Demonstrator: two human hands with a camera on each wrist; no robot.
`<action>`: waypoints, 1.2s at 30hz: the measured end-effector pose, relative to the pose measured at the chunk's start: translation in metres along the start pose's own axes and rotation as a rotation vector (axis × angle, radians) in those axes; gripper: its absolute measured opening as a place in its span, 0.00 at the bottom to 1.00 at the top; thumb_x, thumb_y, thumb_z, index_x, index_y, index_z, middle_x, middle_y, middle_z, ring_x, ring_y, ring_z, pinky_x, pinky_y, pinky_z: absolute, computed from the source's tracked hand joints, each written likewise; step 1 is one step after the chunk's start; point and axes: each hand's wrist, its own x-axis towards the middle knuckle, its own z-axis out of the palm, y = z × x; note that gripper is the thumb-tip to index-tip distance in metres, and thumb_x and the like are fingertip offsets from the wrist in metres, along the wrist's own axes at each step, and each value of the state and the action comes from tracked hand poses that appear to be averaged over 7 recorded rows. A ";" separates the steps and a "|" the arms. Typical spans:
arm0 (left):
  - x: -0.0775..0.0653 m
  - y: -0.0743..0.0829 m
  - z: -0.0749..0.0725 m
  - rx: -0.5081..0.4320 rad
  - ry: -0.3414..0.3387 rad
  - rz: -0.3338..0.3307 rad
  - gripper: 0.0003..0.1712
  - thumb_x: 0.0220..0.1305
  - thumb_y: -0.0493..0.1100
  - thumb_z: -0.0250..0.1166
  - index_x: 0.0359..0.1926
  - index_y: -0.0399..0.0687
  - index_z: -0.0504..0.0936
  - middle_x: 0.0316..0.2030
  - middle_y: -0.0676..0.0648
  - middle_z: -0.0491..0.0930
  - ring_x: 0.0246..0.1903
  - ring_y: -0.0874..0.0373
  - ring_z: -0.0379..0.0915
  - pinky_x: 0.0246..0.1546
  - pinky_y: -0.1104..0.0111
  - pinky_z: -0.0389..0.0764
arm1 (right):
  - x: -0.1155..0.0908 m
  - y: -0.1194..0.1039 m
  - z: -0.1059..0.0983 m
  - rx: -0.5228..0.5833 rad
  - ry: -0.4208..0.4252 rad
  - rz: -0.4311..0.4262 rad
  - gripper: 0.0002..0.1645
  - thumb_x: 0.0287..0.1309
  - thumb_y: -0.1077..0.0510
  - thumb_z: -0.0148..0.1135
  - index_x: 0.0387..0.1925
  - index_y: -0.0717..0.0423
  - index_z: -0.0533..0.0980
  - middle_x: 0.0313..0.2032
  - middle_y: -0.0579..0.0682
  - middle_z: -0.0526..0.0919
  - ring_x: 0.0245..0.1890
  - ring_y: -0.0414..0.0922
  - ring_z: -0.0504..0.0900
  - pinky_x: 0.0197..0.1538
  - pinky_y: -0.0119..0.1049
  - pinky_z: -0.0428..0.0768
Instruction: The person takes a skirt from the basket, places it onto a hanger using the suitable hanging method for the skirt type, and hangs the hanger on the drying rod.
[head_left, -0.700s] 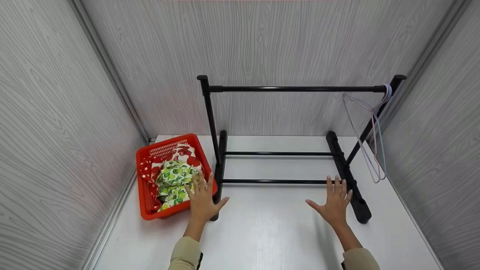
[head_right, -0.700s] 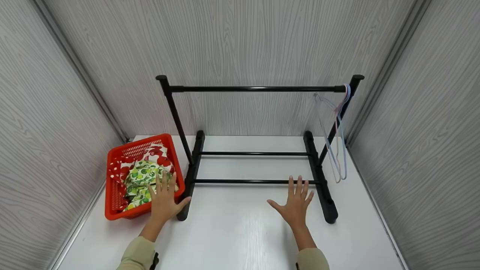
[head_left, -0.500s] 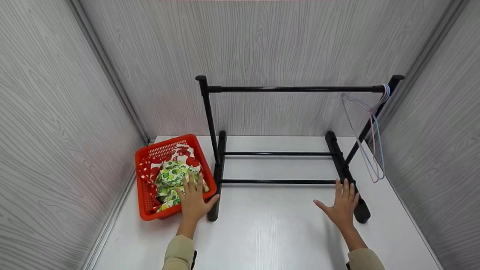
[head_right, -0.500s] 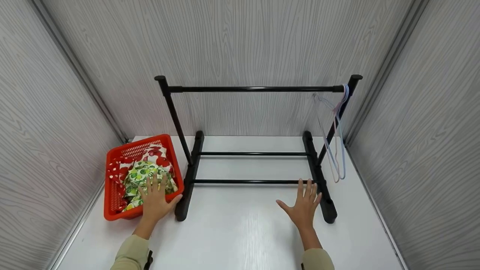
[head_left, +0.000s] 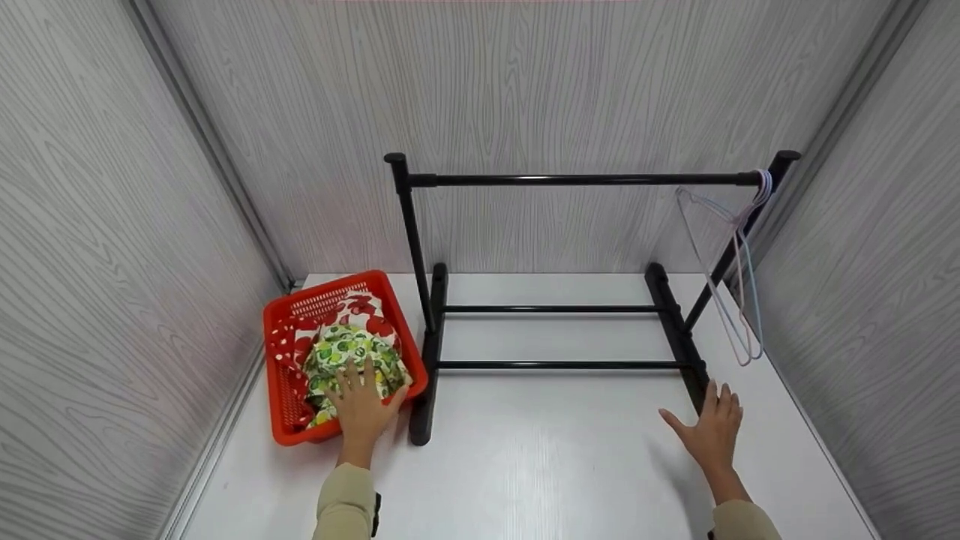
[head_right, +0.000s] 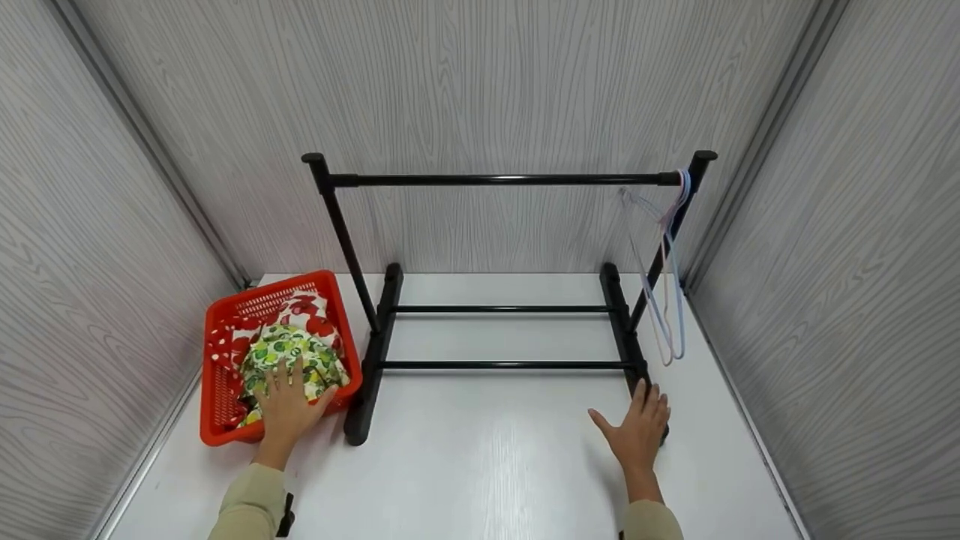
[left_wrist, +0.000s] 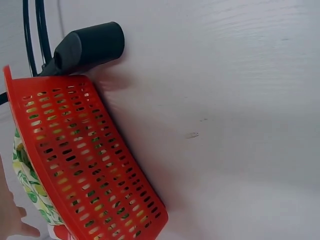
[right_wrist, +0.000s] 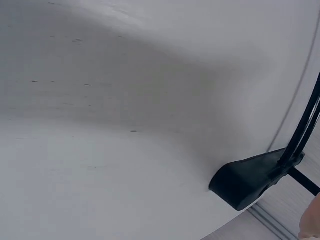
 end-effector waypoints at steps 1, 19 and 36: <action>0.001 -0.002 0.000 0.000 -0.012 -0.016 0.52 0.56 0.69 0.55 0.70 0.40 0.52 0.68 0.29 0.49 0.66 0.27 0.42 0.61 0.33 0.45 | -0.002 0.003 0.000 -0.007 -0.005 0.013 0.62 0.32 0.44 0.74 0.63 0.75 0.57 0.60 0.79 0.58 0.60 0.74 0.55 0.62 0.65 0.51; 0.005 -0.013 0.000 -0.114 -0.078 -0.324 0.40 0.59 0.55 0.59 0.56 0.21 0.63 0.53 0.21 0.66 0.54 0.27 0.62 0.54 0.39 0.62 | -0.024 0.036 0.001 0.000 -0.344 0.280 0.50 0.54 0.55 0.61 0.63 0.81 0.45 0.60 0.84 0.46 0.61 0.77 0.47 0.63 0.64 0.46; 0.014 -0.004 -0.005 -0.129 -0.164 -0.360 0.22 0.67 0.45 0.52 0.35 0.27 0.81 0.35 0.30 0.81 0.36 0.37 0.78 0.43 0.45 0.73 | -0.018 0.037 -0.003 -0.075 -0.485 0.212 0.43 0.58 0.59 0.53 0.62 0.84 0.45 0.61 0.83 0.44 0.62 0.76 0.44 0.62 0.66 0.49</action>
